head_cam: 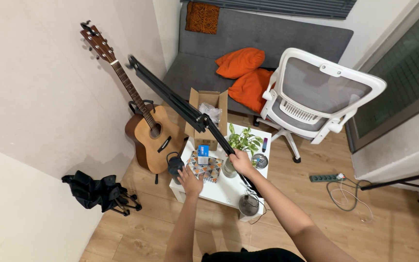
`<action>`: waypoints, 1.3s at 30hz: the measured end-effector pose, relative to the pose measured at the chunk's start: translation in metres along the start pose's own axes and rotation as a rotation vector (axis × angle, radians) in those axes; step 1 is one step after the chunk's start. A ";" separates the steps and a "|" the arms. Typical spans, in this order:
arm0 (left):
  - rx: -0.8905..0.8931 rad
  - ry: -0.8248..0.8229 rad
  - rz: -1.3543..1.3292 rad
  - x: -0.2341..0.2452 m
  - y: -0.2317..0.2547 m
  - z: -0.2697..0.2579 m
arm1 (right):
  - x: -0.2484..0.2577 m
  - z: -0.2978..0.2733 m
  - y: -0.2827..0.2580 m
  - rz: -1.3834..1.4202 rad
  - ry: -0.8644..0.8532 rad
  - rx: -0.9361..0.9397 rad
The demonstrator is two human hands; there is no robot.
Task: Installing an articulated monitor arm onto a wooden shelf attached to a desk next to a television.
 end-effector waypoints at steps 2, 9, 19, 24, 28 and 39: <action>0.078 -0.116 -0.026 -0.027 0.009 -0.024 | -0.005 0.003 -0.003 0.063 0.008 0.041; 0.140 -0.513 -0.212 -0.082 0.040 -0.094 | 0.021 -0.011 -0.043 0.137 0.057 0.068; -0.237 -0.373 -0.428 -0.089 0.113 -0.035 | 0.137 -0.057 -0.030 0.000 0.400 0.192; -0.370 -0.207 -0.463 -0.008 0.211 0.027 | 0.196 -0.099 -0.002 -0.022 0.534 0.220; -0.651 0.081 -0.465 0.030 0.275 0.063 | 0.235 -0.135 0.029 -0.002 0.637 0.187; -0.882 -0.011 -0.721 0.030 0.473 -0.049 | 0.344 -0.254 0.136 0.363 0.811 0.196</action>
Point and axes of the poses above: each hand's wrist, its own z-axis towards the middle knuckle, its own x-axis out of the back of the hand, y = z × x, the point moved 4 cm from there along z, towards the middle knuckle, and after that the axes turned 11 degrees about -x, right-handed, at the moved point
